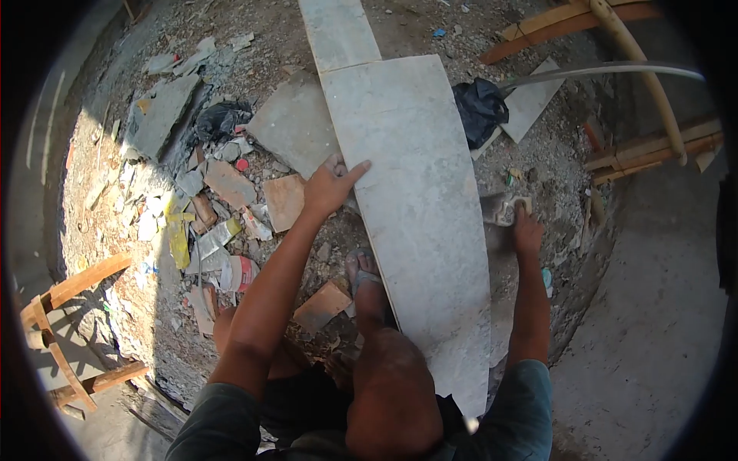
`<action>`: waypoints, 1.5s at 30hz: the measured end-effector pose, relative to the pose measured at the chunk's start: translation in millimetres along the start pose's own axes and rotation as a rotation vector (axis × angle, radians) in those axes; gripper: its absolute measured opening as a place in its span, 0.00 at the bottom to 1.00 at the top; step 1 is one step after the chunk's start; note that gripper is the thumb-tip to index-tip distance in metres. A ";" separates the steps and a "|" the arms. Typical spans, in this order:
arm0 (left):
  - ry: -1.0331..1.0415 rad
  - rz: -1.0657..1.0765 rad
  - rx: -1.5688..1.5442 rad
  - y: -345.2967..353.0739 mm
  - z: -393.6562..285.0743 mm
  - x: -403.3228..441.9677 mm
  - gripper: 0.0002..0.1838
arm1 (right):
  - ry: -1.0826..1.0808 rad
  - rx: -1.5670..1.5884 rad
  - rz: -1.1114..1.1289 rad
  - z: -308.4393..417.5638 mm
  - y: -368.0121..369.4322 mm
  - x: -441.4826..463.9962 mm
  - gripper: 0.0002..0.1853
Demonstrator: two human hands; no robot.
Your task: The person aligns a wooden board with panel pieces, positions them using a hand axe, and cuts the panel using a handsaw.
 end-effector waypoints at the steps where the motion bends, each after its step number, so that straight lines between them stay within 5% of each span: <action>1: 0.073 -0.031 -0.043 1.7 3.2 3.4 0.33 | 0.062 0.037 0.007 -22.5 9.0 -11.4 0.28; 3: 0.144 -0.057 -0.089 2.1 -0.5 2.7 0.29 | 0.073 0.118 -0.074 -55.8 -0.1 -43.0 0.22; 10: -0.020 -0.047 0.047 -2.1 -29.4 -18.8 0.39 | 0.343 0.253 0.237 -99.0 4.9 -153.8 0.18; 15: 0.076 -0.290 0.105 -8.9 -38.8 -30.4 0.48 | 0.356 0.560 -0.322 -52.6 8.7 -232.8 0.18; 17: 0.093 -0.327 0.090 -10.6 -35.4 -37.0 0.48 | 0.593 1.062 -0.090 -27.3 54.9 -261.2 0.21; 19: 0.192 -0.555 0.060 -13.1 -12.1 -49.9 0.46 | 0.435 1.258 -0.085 19.5 62.1 -278.6 0.25; 20: 0.301 -0.769 0.036 -19.5 -0.6 -60.1 0.44 | 0.425 1.264 -0.078 27.5 69.5 -278.0 0.25; 22: 0.232 -0.845 -0.140 -29.2 36.8 -51.5 0.43 | 0.459 1.348 -0.170 36.0 82.8 -285.8 0.27; 23: 0.168 -0.913 -0.329 -37.2 56.5 -48.4 0.42 | 0.649 1.344 0.058 28.3 87.0 -292.1 0.28; 26: 0.146 -0.888 -0.619 -60.5 60.9 -7.1 0.44 | 0.422 1.324 0.097 33.8 78.1 -282.9 0.29; 32: 0.138 -1.060 -0.295 -69.0 41.6 28.3 0.43 | 0.490 1.334 0.024 52.0 70.4 -283.1 0.34; 36: 0.091 -1.078 -0.184 -72.8 42.3 44.9 0.41 | 0.443 1.424 0.120 59.3 71.3 -279.2 0.35; 38: 0.242 -0.988 -0.075 -79.8 25.5 73.4 0.39 | 0.438 1.403 0.177 71.4 64.6 -267.5 0.35; 40: 0.243 -0.654 -0.318 -90.3 2.7 97.6 0.36 | 0.434 1.370 0.266 81.5 61.4 -257.9 0.35; 42: 0.291 -0.577 -0.182 -105.4 6.4 129.3 0.36 | 0.360 1.505 0.080 86.6 54.8 -248.7 0.31; 45: 0.342 -0.524 -0.066 -101.8 8.7 140.1 0.36 | 0.393 1.481 0.091 87.3 55.3 -242.6 0.29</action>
Point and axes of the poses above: each hand's wrist, its own x-axis towards the middle knuckle, its own y-axis out of the palm, z = x × y, the point moved 7 cm from there along x, towards the middle knuckle, and after that the axes turned 6 degrees about z, right-handed, at the moved point
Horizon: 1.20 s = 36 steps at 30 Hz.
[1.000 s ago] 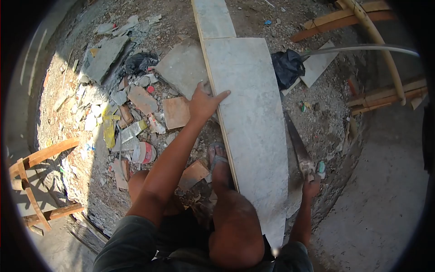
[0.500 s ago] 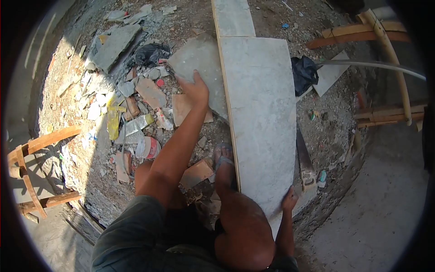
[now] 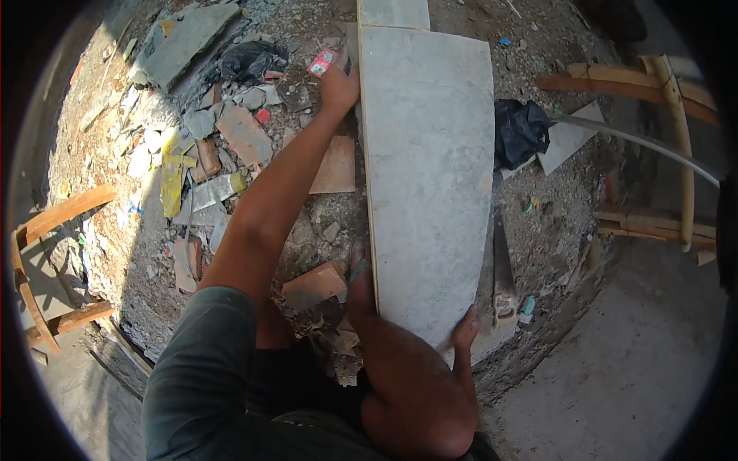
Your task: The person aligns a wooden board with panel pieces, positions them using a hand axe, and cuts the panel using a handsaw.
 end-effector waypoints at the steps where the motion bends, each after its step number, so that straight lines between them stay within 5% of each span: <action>1: -0.042 -0.031 0.000 1.0 5.3 -8.5 0.37 | 0.009 0.006 0.003 -0.7 5.0 0.9 0.27; 4: -0.207 -0.116 -0.096 2.8 14.6 -68.2 0.40 | 0.046 -0.296 0.292 4.2 15.6 11.4 0.29; 10: -0.423 -0.196 -0.493 28.3 13.9 -207.7 0.30 | 0.029 0.033 0.016 -0.2 29.2 25.5 0.25; 12: -0.116 -0.221 0.032 11.0 -24.0 -223.6 0.22 | 0.049 0.048 -0.033 -8.5 18.7 22.5 0.24; 17: -0.264 -0.116 -0.342 31.7 -50.4 -234.8 0.17 | 0.057 0.144 -0.097 13.1 -6.4 5.4 0.27; 20: -0.052 0.087 0.234 24.8 -110.9 -238.2 0.22 | -0.011 0.160 -0.151 -9.9 -38.7 12.5 0.30; 30: 0.176 0.064 0.358 50.0 -79.5 -217.5 0.30 | 0.002 -0.378 -0.050 -29.0 -37.5 41.4 0.25; 33: 0.080 -0.161 0.340 44.6 -71.0 -198.9 0.34 | -0.163 -0.195 -0.045 10.3 -34.5 56.5 0.22; 36: 0.014 -0.281 -0.065 47.8 -43.4 -191.0 0.34 | -0.238 -0.051 -0.022 66.9 -16.5 97.3 0.19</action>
Point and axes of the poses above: each hand's wrist, its own x-axis towards the middle knuckle, its own y-axis out of the palm, z = x × y, the point moved 7 cm from there along x, towards the middle knuckle, and after that the axes turned 6 degrees about z, right-handed, at the moved point
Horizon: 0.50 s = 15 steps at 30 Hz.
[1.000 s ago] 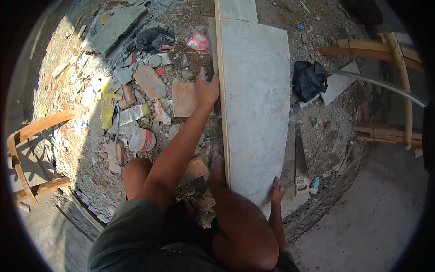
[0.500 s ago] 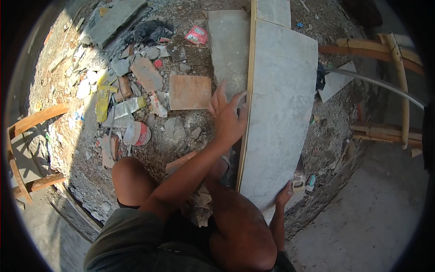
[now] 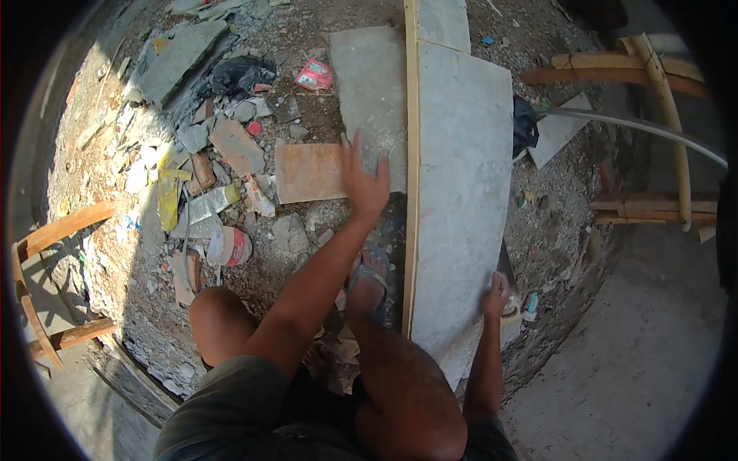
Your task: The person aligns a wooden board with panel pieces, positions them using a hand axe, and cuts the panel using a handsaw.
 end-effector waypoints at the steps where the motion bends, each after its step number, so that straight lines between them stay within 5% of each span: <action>1: 0.044 0.035 0.068 -1.2 -2.2 1.0 0.33 | 0.009 0.050 0.016 30.3 10.9 16.2 0.20; 5: 0.081 0.111 0.123 -0.8 -3.2 0.3 0.26 | 0.125 0.052 -0.031 67.8 37.2 69.3 0.23; 10: 0.099 0.148 0.129 -0.2 3.1 1.1 0.24 | -0.044 -0.111 -0.001 62.4 42.0 77.5 0.27; 15: 0.121 0.188 0.088 3.3 5.4 2.9 0.23 | 0.028 -0.122 0.005 109.9 37.7 61.9 0.27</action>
Point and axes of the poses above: each hand's wrist, its own x-axis towards the middle knuckle, its own y-axis out of the palm, z = x × y, the point moved 7 cm from there along x, towards the middle knuckle, and after that the axes turned 6 degrees about z, right-handed, at the moved point
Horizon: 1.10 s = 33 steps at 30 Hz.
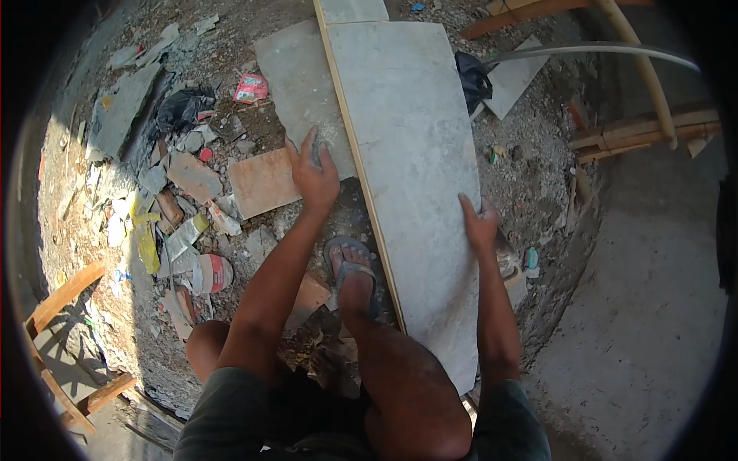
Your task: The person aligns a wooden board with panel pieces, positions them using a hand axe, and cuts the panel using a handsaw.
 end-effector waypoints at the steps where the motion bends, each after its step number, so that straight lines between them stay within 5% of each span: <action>1: 0.028 0.001 0.028 0.7 2.1 1.6 0.23 | 0.000 -0.009 -0.011 1.9 0.2 -1.8 0.27; 9: 0.103 -0.010 0.072 5.8 -0.6 2.5 0.25 | 0.016 0.055 0.046 -6.4 1.4 -11.3 0.30; 11: -0.241 -0.308 -0.277 -5.9 26.0 -2.2 0.27 | 0.008 0.067 0.041 -8.7 11.3 -5.5 0.32; 12: -0.225 -0.305 -0.286 -3.8 35.0 1.7 0.27 | -0.005 -0.016 0.013 -9.0 11.1 -3.3 0.33; 15: -0.320 -0.133 -0.379 -4.9 44.5 11.2 0.26 | -0.026 -0.090 -0.022 -21.6 7.9 -3.0 0.34; 17: -0.828 0.278 -0.284 -8.3 42.4 13.6 0.29 | -0.074 -0.063 -0.004 -22.8 18.6 -0.2 0.35; 22: -0.639 0.182 -0.161 -6.8 77.0 17.7 0.27 | -0.088 0.025 -0.010 -28.5 23.2 1.7 0.34; 26: -0.518 0.157 0.140 -26.5 32.4 25.1 0.25 | -0.097 -0.058 -0.031 -23.8 11.8 -2.2 0.34; 33: -0.540 0.224 -0.153 -57.7 59.1 18.5 0.24 | -0.044 -0.040 0.021 -6.7 20.6 -37.4 0.37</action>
Point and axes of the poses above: each hand's wrist, its own x-axis towards the middle knuckle, its own y-axis out of the palm, z = x × y, the point moved 7 cm from there along x, towards the middle knuckle, and after that the axes turned 6 degrees about z, right-handed, at the moved point
